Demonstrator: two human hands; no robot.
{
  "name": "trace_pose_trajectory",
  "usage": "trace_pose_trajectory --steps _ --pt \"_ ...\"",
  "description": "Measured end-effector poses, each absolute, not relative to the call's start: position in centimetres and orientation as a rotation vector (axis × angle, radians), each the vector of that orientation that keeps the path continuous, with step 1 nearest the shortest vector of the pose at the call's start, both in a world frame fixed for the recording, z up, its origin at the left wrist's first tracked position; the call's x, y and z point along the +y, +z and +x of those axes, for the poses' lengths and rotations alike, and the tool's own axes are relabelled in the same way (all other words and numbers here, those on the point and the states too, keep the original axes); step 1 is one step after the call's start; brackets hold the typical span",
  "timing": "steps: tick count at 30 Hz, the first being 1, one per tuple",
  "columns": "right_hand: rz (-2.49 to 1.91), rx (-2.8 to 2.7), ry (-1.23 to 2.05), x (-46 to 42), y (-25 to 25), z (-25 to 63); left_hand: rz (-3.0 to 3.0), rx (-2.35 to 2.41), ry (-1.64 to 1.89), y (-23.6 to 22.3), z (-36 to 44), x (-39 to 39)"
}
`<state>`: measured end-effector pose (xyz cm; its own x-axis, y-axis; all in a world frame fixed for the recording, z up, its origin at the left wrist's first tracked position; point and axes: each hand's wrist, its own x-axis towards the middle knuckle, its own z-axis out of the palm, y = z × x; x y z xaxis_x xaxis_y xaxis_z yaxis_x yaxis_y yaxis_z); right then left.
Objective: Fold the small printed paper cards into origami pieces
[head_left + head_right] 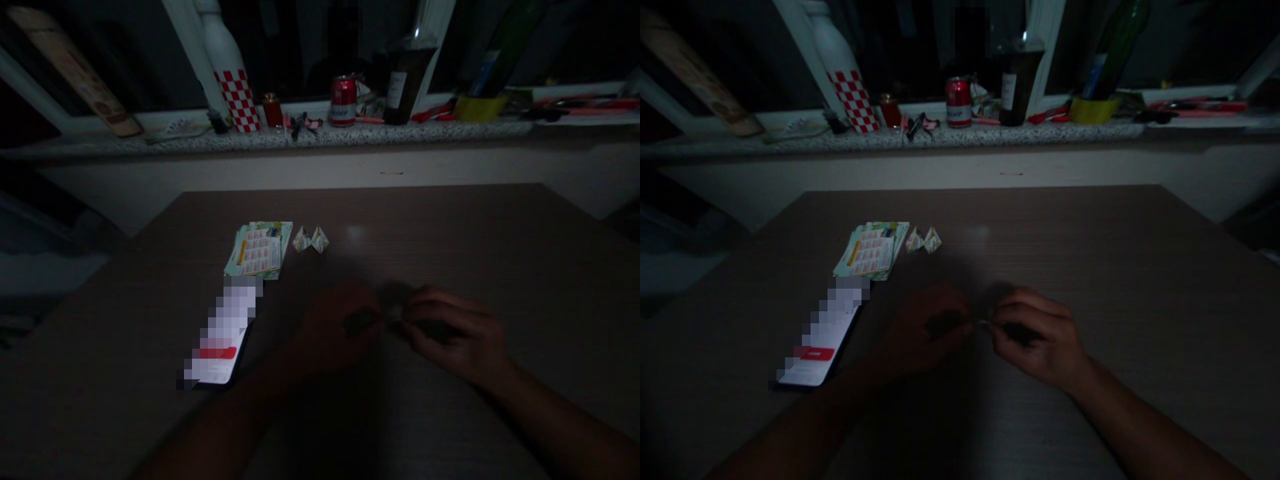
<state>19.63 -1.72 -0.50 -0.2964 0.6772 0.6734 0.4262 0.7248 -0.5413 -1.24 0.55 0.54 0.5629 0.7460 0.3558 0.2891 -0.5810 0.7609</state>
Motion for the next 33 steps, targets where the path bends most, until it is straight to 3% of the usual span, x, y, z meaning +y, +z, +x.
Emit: trace_pose_trajectory --steps 23,33 --pt "-0.688 -2.043 0.306 -1.7 -0.5 18.3 2.630 0.596 0.938 0.3 -0.6 0.1" --pt "-0.697 -1.987 0.316 -2.0 -0.1 18.0 2.502 0.380 1.195 -0.7 -0.5 0.6"
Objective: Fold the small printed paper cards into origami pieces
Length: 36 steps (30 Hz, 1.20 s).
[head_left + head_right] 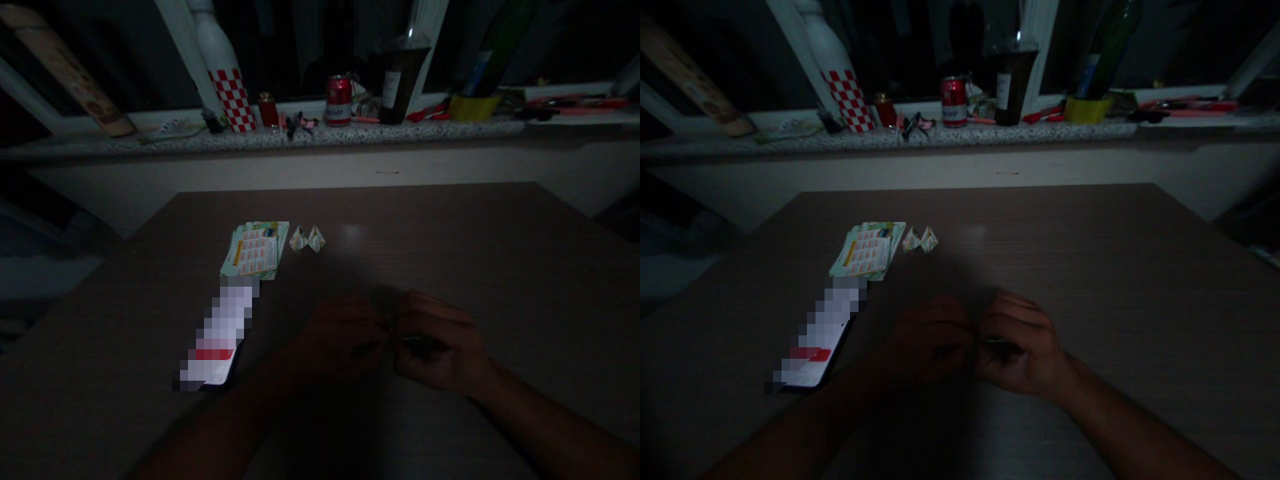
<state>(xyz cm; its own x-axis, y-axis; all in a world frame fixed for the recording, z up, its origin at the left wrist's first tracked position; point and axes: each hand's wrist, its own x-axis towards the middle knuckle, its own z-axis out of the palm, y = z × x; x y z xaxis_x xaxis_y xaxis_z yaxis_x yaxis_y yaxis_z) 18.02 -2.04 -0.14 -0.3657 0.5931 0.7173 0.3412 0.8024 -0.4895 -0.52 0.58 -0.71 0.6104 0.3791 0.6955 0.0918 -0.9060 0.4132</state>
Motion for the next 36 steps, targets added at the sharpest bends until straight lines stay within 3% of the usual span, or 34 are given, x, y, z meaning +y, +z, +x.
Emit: trace_pose_trajectory --steps 21,28,36 --pt "-0.822 -1.954 0.434 -1.8 -0.3 19.7 2.295 0.504 1.133 0.2 -1.6 0.5" --pt "-0.868 -1.930 0.473 -2.0 -0.3 20.0 2.310 0.744 0.862 0.3 -1.7 0.4" --pt "-0.859 -1.840 0.472 -2.0 -0.5 19.9 2.057 0.931 0.879 0.6 -1.6 0.3"
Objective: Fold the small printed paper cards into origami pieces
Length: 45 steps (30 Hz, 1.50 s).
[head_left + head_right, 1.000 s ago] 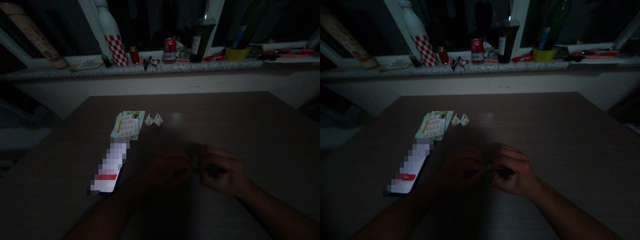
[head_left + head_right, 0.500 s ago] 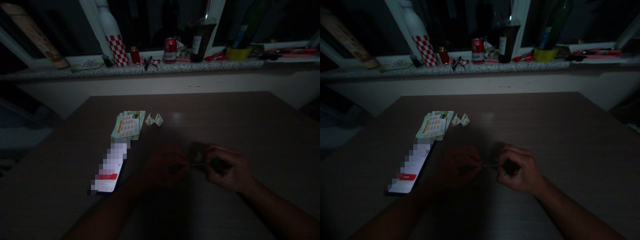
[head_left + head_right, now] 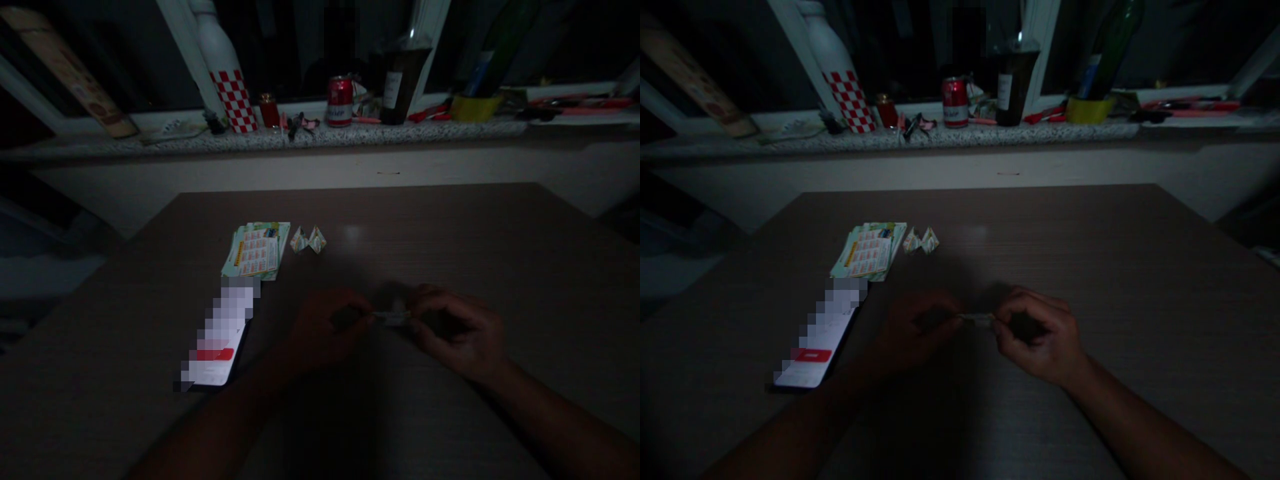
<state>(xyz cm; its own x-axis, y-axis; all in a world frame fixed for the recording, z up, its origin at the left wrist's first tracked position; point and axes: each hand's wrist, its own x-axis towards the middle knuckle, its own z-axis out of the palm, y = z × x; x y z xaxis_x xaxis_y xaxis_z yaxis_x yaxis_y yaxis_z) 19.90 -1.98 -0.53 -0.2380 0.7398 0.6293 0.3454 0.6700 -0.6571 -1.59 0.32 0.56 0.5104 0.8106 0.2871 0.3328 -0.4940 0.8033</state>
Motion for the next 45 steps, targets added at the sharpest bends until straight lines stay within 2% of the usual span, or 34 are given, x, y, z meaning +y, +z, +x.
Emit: trace_pose_trajectory --steps 4,18,45 --pt "-0.809 -1.855 0.433 -2.0 -0.5 19.7 2.144 0.900 0.826 0.1 -1.5 0.3" --pt "-0.709 -2.005 0.298 -2.0 0.2 18.6 2.529 0.606 1.162 0.1 -0.8 -0.1" --pt "-0.703 -1.951 0.448 -2.5 -0.1 18.1 2.435 0.507 1.196 0.0 -0.5 -0.1"
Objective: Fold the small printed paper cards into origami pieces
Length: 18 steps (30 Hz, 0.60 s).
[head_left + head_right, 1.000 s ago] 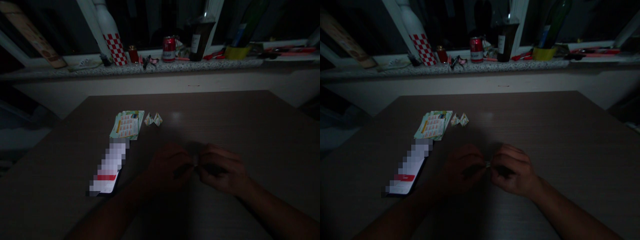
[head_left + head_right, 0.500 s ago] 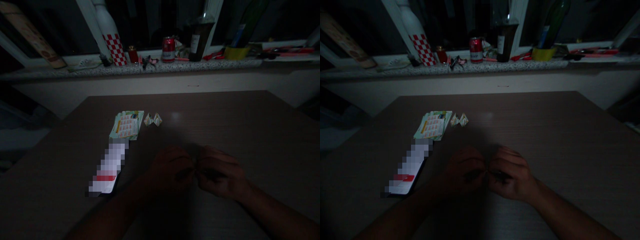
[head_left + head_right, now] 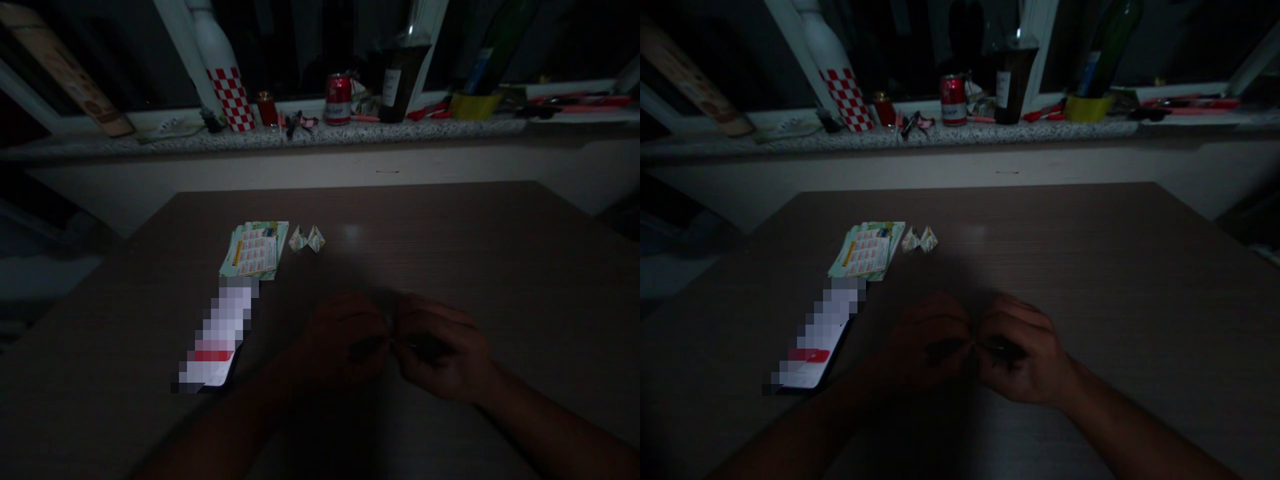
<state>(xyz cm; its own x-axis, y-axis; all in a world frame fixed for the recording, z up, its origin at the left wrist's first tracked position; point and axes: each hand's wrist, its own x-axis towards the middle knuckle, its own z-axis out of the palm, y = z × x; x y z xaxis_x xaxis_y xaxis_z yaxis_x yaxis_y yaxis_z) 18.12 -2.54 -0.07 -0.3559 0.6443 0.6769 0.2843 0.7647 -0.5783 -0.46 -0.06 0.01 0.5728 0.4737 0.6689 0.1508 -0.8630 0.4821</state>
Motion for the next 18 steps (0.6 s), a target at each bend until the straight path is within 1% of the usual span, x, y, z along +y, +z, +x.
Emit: trace_pose_trajectory --steps 7,12,18 --pt "-0.678 -1.979 0.404 -2.59 0.23 18.01 2.443 0.505 1.165 0.14 -0.38 -0.06" --pt "-0.678 -1.986 0.420 -2.69 0.06 18.09 2.453 0.427 1.205 0.12 -0.22 -0.03" --pt "-0.680 -1.972 0.436 -2.70 0.09 17.99 2.403 0.442 1.184 0.08 -0.28 -0.11"
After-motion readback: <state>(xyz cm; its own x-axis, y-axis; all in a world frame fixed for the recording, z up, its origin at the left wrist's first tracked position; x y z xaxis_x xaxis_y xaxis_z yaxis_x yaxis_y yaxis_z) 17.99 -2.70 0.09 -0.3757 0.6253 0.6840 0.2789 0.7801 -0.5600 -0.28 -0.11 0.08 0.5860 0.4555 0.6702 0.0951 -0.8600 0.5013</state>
